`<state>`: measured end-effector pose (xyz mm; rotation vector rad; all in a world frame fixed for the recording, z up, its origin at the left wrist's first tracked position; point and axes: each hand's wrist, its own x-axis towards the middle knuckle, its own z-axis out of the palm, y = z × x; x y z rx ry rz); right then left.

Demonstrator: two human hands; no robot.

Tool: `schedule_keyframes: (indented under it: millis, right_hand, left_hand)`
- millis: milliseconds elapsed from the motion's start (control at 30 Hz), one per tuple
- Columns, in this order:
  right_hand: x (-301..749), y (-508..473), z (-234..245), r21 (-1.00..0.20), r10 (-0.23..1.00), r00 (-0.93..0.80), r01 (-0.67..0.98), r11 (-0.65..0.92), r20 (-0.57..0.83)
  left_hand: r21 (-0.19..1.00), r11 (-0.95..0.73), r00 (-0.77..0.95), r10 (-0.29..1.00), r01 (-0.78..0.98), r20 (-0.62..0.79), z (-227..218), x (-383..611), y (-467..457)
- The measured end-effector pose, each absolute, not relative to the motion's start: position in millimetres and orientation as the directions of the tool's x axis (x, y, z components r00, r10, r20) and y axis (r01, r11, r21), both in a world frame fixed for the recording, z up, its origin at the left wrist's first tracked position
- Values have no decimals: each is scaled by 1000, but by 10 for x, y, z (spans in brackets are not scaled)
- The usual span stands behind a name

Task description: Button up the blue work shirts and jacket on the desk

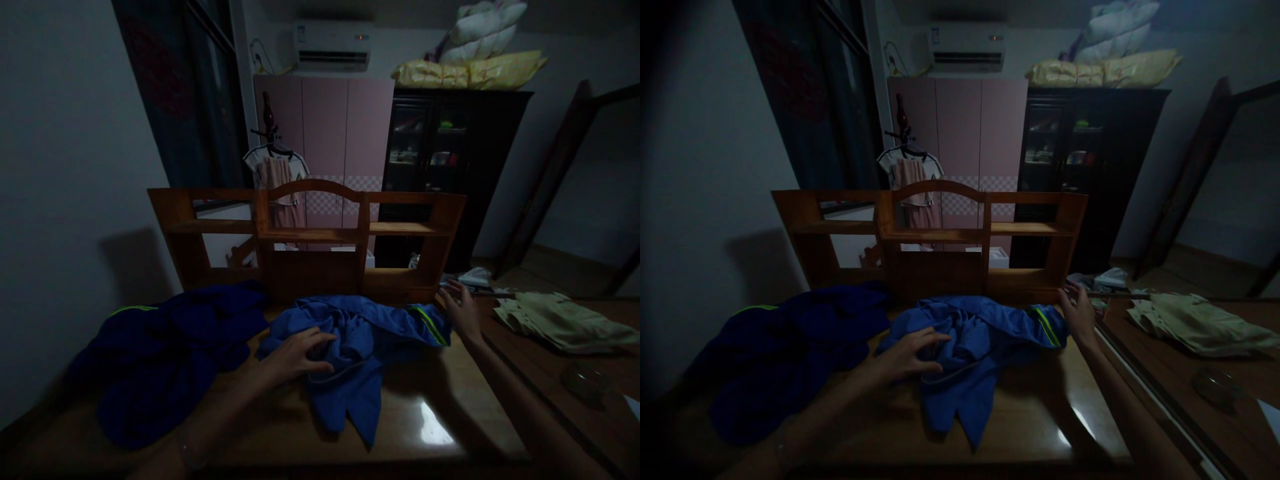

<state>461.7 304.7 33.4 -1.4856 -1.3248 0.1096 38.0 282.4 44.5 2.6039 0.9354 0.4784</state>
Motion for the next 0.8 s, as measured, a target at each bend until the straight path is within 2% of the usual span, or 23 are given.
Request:
schedule_keyframes:
  millis: [67, 167, 267, 333, 400, 500, 567, 633, 733, 800]
  right_hand:
    - [4559, 2977, 314, -660, 834, 156, 694, 289, 529]
    - [4397, 2800, 238, -408, 863, -253, 800, 441, 438]
    - [4305, 2694, 160, -124, 845, -352, 894, 431, 403]
    - [4342, 2709, 189, -33, 854, -341, 923, 384, 392]
    - [4449, 2768, 319, -21, 874, -281, 949, 315, 396]
    - [4652, 2868, 667, -68, 857, -122, 982, 179, 500]
    - [4766, 2929, 942, -103, 806, -34, 988, 117, 591]
    - [4844, 3000, 1211, -135, 750, 20, 987, 92, 661]
    - [4887, 3141, 1567, -153, 698, -20, 971, 184, 716]
    - [4861, 3241, 1763, -124, 675, -130, 941, 315, 726]
  left_hand:
    - [421, -727, 691, 671, 543, 268, 557, 463, 2896]
    - [340, -772, 690, 633, 536, 350, 702, 723, 3095]
    - [222, -814, 739, 580, 536, 342, 707, 1065, 3337]
    - [150, -832, 773, 552, 533, 313, 648, 1291, 3491]
    - [88, -836, 788, 541, 542, 292, 596, 1486, 3625]
    - [41, -790, 747, 594, 611, 299, 623, 1666, 3775]
    - [53, -728, 665, 651, 683, 366, 727, 1692, 3842]
    - [96, -649, 528, 688, 755, 498, 887, 1646, 3884]
    - [113, -535, 334, 664, 837, 669, 1214, 1486, 3902]
    - [46, -471, 298, 628, 881, 719, 1486, 1346, 3878]
